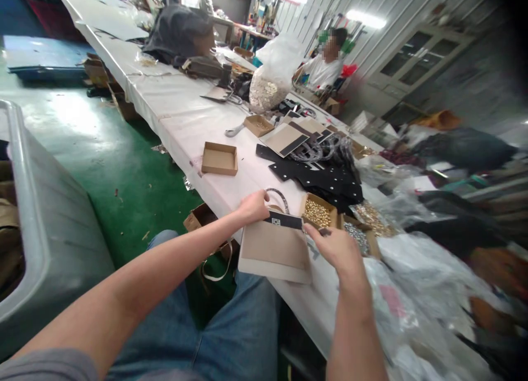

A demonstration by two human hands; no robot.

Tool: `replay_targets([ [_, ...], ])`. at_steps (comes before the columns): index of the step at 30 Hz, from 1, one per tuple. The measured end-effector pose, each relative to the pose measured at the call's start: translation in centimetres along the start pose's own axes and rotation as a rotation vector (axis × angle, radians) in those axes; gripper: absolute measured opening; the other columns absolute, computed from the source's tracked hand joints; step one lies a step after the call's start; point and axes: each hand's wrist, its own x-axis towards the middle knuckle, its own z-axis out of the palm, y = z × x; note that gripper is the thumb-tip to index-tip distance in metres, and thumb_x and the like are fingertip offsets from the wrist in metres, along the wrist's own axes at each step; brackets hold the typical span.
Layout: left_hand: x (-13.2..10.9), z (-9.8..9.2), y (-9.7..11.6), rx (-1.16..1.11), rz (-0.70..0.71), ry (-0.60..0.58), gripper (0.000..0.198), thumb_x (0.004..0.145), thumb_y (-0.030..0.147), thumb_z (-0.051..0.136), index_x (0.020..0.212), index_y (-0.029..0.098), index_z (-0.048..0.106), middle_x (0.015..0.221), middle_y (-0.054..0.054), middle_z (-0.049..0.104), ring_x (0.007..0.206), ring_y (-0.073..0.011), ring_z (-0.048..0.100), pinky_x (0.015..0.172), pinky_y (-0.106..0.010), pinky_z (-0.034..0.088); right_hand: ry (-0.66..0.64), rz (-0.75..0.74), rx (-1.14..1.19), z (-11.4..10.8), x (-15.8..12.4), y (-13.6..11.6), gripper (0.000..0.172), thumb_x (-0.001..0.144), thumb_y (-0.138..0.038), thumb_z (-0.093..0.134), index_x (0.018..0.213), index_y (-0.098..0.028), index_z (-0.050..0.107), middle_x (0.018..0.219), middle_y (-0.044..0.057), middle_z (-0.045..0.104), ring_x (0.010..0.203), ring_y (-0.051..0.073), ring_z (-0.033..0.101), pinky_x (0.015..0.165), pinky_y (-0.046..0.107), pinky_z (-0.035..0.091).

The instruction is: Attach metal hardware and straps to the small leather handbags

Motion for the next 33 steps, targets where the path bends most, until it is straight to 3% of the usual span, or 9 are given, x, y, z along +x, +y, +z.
replay_targets([
  [3,-1.0,-0.1,0.6,-0.003,0.097,0.093,0.079,0.077,0.013,0.083,0.152,0.021,0.058,0.118,-0.012,0.08,0.111,-0.0309,0.074,0.1,-0.038,0.054,-0.169,-0.004,-0.122,1.9,-1.7,1.8,0.058,0.084,-0.082,0.078,0.078,-0.025,0.083,0.086,0.019,0.082,0.088,0.039,0.077,0.079,0.046,0.052],
  [8,-1.6,-1.5,1.8,-0.188,0.134,0.151,0.085,0.075,0.022,0.095,0.152,0.014,0.061,0.123,-0.016,0.08,0.116,-0.0328,0.075,0.103,-0.039,0.057,-0.092,0.04,0.085,3.5,-2.2,2.1,0.06,0.076,-0.079,0.088,0.093,-0.022,0.086,0.096,0.016,0.085,0.088,0.037,0.078,0.073,0.043,0.054],
  [10,-1.4,-2.9,2.0,-0.334,0.055,-0.011,0.07,0.072,0.03,0.1,0.135,0.013,0.074,0.116,-0.014,0.083,0.109,-0.0328,0.078,0.098,-0.04,0.06,-0.104,0.033,0.226,3.1,-1.8,2.1,0.055,0.075,-0.075,0.091,0.087,-0.021,0.085,0.09,0.015,0.084,0.079,0.033,0.076,0.066,0.04,0.053],
  [14,-1.7,-4.8,1.4,-0.65,-0.065,-0.551,0.053,0.069,0.044,0.105,0.112,0.017,0.088,0.109,-0.014,0.087,0.096,-0.0324,0.082,0.086,-0.04,0.065,-0.122,-0.041,0.337,1.6,-0.7,1.1,0.049,0.071,-0.066,0.097,0.086,-0.021,0.084,0.086,0.012,0.084,0.074,0.028,0.074,0.062,0.036,0.051],
  [17,-3.2,-4.1,0.0,-0.794,-0.106,-0.691,0.054,0.068,0.044,0.106,0.114,0.021,0.089,0.109,-0.014,0.088,0.087,-0.0306,0.083,0.078,-0.039,0.067,-0.145,-0.104,0.26,1.0,0.2,-0.4,0.052,0.073,-0.069,0.096,0.091,-0.021,0.086,0.087,0.009,0.083,0.076,0.027,0.074,0.064,0.035,0.049],
  [24,-7.8,1.5,-4.3,-1.064,-0.217,-0.424,0.048,0.07,0.032,0.103,0.114,0.018,0.089,0.104,-0.013,0.088,0.081,-0.0267,0.084,0.078,-0.036,0.068,-0.147,-0.305,0.216,2.2,1.2,-3.8,0.047,0.074,-0.064,0.096,0.099,-0.026,0.087,0.089,0.003,0.081,0.079,0.024,0.07,0.07,0.034,0.047],
  [27,-9.4,3.8,-5.2,-1.232,-0.217,-0.309,0.046,0.073,0.027,0.098,0.117,0.017,0.089,0.104,-0.013,0.088,0.085,-0.0272,0.084,0.079,-0.034,0.067,0.063,-0.405,0.268,2.1,0.0,-5.0,0.045,0.078,-0.064,0.096,0.093,-0.025,0.081,0.094,0.005,0.077,0.082,0.023,0.065,0.077,0.035,0.05],
  [30,-10.3,5.4,-5.5,-1.393,-0.25,-0.191,0.043,0.074,0.023,0.094,0.115,0.016,0.088,0.103,-0.013,0.088,0.093,-0.0291,0.085,0.087,-0.036,0.068,0.367,-0.393,0.456,0.7,-2.6,-6.5,0.053,0.088,-0.064,0.091,0.07,-0.025,0.061,0.078,0.002,0.06,0.074,0.019,0.052,0.071,0.034,0.047],
  [33,-10.6,6.4,-5.4,-1.464,-0.267,-0.176,0.046,0.074,0.023,0.094,0.119,0.015,0.087,0.107,-0.014,0.088,0.1,-0.031,0.086,0.097,-0.039,0.068,0.319,-0.373,0.883,-0.5,-5.4,-8.4,0.066,0.1,-0.066,0.079,0.061,-0.024,0.047,0.065,-0.001,0.043,0.062,0.016,0.042,0.057,0.033,0.039],
])
